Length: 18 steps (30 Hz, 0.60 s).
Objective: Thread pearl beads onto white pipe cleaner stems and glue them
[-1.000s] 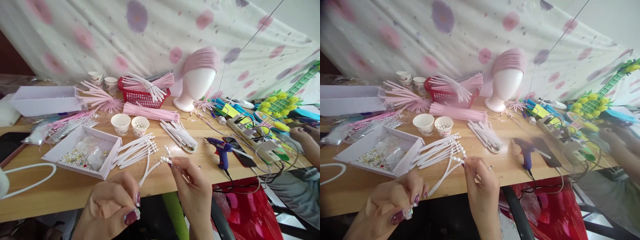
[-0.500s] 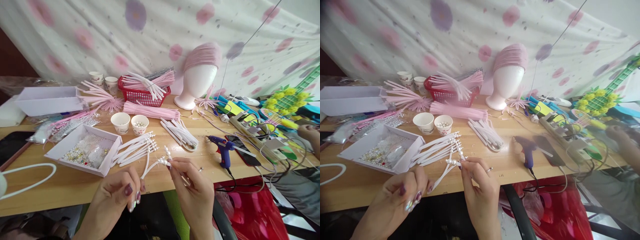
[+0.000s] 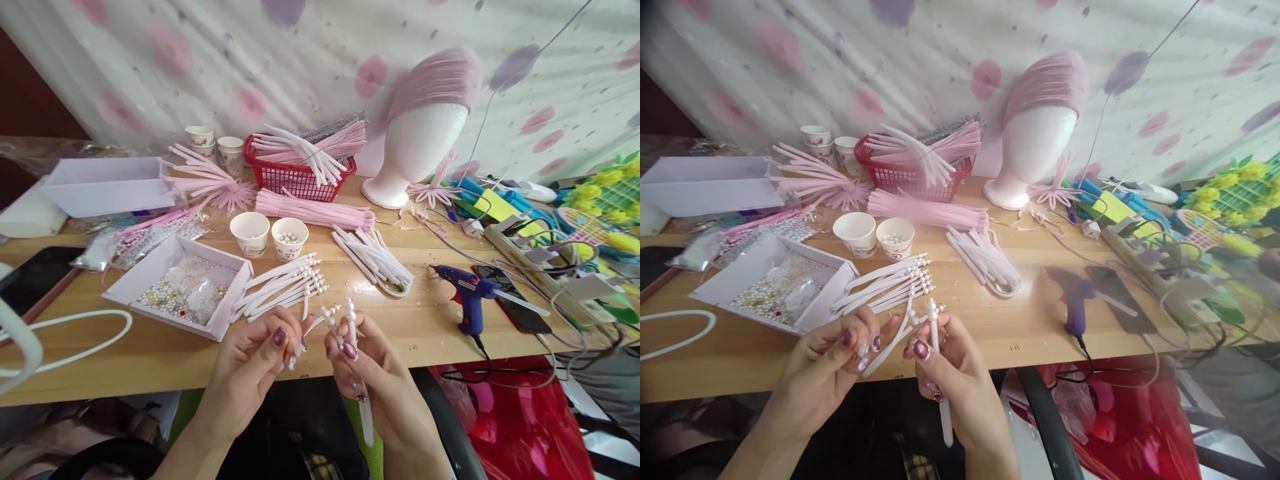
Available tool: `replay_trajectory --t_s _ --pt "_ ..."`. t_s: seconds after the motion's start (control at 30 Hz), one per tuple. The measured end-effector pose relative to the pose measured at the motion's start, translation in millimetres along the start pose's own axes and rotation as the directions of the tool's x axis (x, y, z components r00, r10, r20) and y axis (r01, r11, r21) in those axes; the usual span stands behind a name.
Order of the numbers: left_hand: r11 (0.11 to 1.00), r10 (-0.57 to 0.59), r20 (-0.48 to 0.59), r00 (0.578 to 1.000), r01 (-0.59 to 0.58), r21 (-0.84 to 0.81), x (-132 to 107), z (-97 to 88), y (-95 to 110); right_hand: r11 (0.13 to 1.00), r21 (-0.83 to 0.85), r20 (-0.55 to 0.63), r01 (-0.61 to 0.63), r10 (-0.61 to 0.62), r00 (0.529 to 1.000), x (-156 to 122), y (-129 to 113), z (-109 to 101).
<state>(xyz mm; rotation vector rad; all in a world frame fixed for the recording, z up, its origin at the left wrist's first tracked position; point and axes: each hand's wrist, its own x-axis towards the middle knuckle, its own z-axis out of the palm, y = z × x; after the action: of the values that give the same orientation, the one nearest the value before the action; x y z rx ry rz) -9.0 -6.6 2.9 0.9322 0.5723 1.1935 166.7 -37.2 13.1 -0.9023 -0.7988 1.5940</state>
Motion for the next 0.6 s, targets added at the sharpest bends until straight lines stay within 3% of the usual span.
replay_trajectory --t_s 0.07,0.13,0.27,0.37,0.5,0.6 --pt "0.99 0.056 -0.015 0.998 -0.053 0.129 -1.9 2.7 0.8 0.999 0.007 -0.015 0.037 -0.037 0.999 -0.3 -0.1 0.6" --pt "0.937 0.143 0.002 0.99 -0.136 0.322 -4.8 5.3 3.3 0.987 -0.121 -0.07 0.102 -0.111 0.991 -1.3 -0.1 3.1" --pt "0.691 0.284 0.144 0.948 -0.306 0.655 -9.1 12.4 11.7 0.881 -0.425 -0.138 0.208 -0.29 0.947 -3.0 0.7 11.9" --pt "0.527 0.339 0.268 0.902 -0.418 0.74 -9.2 16.5 14.7 0.825 -0.504 -0.122 0.256 -0.361 0.925 -3.0 1.6 16.8" --pt "0.371 0.386 0.364 0.848 -0.504 0.78 -7.8 14.9 10.3 0.737 -0.563 -0.056 0.374 -0.486 0.872 -0.5 1.5 17.4" --pt "0.268 0.411 0.446 0.795 -0.573 0.775 -5.8 12.0 6.7 0.77 -0.5 -0.049 0.396 -0.481 0.875 2.6 2.0 15.5"
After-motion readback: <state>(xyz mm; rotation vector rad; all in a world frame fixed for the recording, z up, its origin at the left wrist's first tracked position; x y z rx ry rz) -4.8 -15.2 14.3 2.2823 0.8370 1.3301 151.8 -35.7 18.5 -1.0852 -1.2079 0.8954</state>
